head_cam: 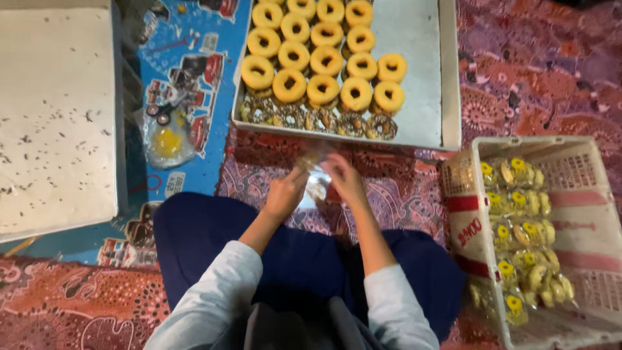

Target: The person sits on a patterned floor mat and repeatedly picks donuts from a metal tray, places them into clear plastic bags, and arranges the sealed bags into a white plastic crate. The donuts include plain and chocolate-sprinkled varieties.

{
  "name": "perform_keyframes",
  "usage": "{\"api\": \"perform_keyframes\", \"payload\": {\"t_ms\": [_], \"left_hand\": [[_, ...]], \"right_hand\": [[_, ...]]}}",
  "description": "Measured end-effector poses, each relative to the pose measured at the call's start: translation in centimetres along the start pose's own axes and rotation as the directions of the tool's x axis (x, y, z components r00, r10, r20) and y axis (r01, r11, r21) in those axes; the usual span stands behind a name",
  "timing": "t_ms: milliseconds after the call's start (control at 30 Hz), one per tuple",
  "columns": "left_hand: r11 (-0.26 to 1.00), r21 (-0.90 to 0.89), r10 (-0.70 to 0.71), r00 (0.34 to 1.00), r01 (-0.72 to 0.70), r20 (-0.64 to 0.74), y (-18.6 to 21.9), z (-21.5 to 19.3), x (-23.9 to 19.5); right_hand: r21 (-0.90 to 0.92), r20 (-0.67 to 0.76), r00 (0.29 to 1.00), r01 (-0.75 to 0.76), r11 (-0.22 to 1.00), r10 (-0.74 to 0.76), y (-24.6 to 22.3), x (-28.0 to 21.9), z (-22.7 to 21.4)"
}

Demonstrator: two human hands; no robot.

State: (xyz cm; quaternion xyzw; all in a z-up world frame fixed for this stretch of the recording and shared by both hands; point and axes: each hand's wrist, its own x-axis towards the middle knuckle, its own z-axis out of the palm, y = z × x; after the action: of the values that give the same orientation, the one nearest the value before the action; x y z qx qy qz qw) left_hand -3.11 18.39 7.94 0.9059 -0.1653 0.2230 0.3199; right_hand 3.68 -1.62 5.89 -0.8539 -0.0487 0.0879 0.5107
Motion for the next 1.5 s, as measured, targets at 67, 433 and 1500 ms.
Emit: {"api": "perform_keyframes", "payload": {"t_ms": [67, 433, 1500], "left_hand": [[0.958, -0.251, -0.171, 0.979, 0.139, -0.108, 0.7, -0.3, 1.1], [0.691, -0.596, -0.446, 0.890, 0.409, 0.093, 0.2, -2.5, 3.2], [-0.406, -0.907, -0.544, 0.827, -0.110, 0.143, -2.0, -6.1, 12.7]], "right_hand": [[-0.119, 0.117, 0.988, -0.089, 0.989, 0.103, -3.3, -0.3, -0.6], [-0.153, 0.132, 0.827, 0.562, 0.813, -0.547, -12.1, -4.2, -4.0], [0.006, -0.191, 0.981, 0.022, 1.000, -0.020, -17.8, 5.2, -5.4]]}}
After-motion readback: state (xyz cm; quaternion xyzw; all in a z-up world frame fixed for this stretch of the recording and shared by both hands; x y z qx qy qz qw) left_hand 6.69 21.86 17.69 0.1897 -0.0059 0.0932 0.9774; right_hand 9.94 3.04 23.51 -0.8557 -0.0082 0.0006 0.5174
